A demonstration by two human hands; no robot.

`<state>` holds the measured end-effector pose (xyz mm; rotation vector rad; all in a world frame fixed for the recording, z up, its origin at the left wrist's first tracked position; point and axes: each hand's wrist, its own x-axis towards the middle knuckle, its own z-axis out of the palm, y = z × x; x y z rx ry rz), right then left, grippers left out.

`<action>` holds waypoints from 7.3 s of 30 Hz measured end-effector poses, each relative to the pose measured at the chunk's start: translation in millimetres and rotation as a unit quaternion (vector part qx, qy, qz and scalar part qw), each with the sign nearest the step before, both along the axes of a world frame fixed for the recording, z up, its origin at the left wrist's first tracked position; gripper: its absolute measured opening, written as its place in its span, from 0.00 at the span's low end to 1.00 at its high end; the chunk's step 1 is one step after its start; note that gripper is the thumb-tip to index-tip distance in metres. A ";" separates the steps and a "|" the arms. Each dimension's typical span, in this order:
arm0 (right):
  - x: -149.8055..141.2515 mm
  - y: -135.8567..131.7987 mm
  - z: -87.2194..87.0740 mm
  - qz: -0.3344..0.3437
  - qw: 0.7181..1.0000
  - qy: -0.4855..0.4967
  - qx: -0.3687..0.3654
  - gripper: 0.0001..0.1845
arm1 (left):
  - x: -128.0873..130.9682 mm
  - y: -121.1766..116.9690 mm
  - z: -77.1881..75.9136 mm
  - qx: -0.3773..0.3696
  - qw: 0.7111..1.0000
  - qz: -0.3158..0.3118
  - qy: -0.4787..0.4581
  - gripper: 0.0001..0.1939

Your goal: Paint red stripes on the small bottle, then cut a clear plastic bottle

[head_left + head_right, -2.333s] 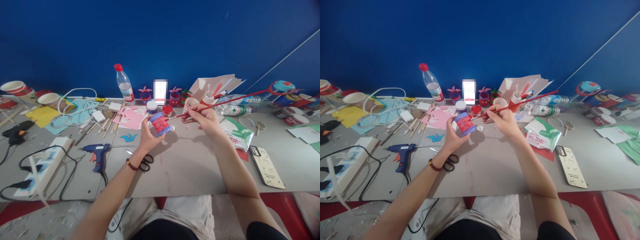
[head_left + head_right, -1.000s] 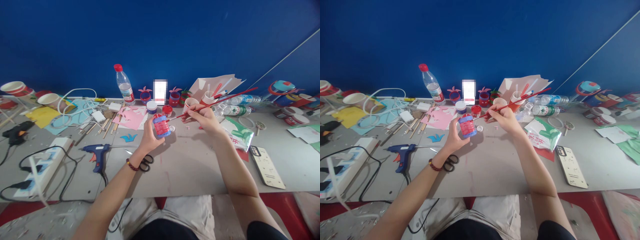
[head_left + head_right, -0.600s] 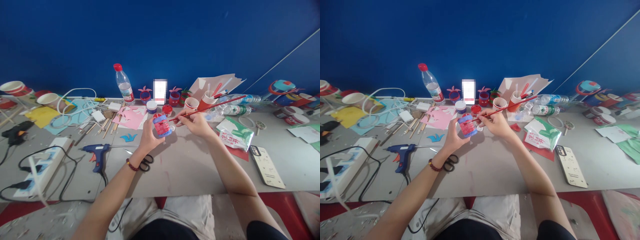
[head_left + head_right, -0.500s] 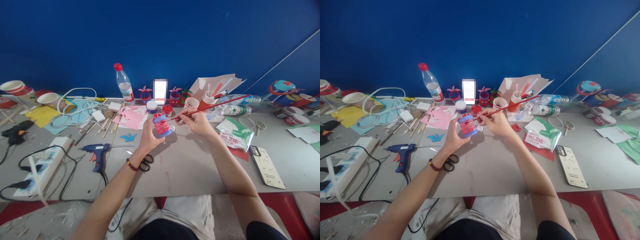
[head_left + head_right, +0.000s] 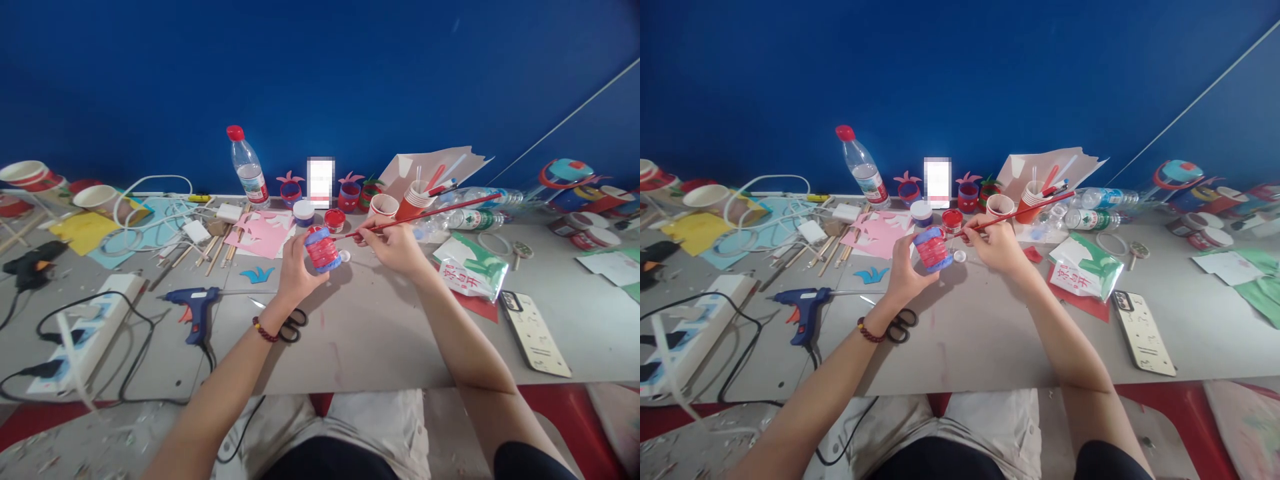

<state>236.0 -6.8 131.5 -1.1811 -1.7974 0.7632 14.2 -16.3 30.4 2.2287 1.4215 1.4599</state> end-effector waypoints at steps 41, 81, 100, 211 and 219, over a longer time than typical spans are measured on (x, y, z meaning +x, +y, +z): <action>-10.9 -12.8 6.5 -0.019 0.996 -0.056 0.070 0.08 | 0.3 1.3 -3.4 0.043 0.997 0.059 0.031 0.49; -6.9 -14.0 10.9 -0.008 0.996 -0.047 0.073 0.07 | -0.9 3.6 -2.9 0.061 0.996 0.066 -0.011 0.47; -22.9 -35.9 12.7 0.070 0.993 -0.062 0.072 0.07 | 0.0 4.3 -3.5 0.084 0.994 0.068 0.018 0.45; -15.1 -36.8 19.3 0.047 0.992 -0.079 0.081 0.07 | -1.1 5.7 -2.7 0.094 0.992 0.079 0.003 0.48; -16.3 -34.9 17.6 0.055 0.994 -0.038 0.082 0.07 | -0.2 5.5 -7.6 0.076 0.995 0.072 -0.006 0.49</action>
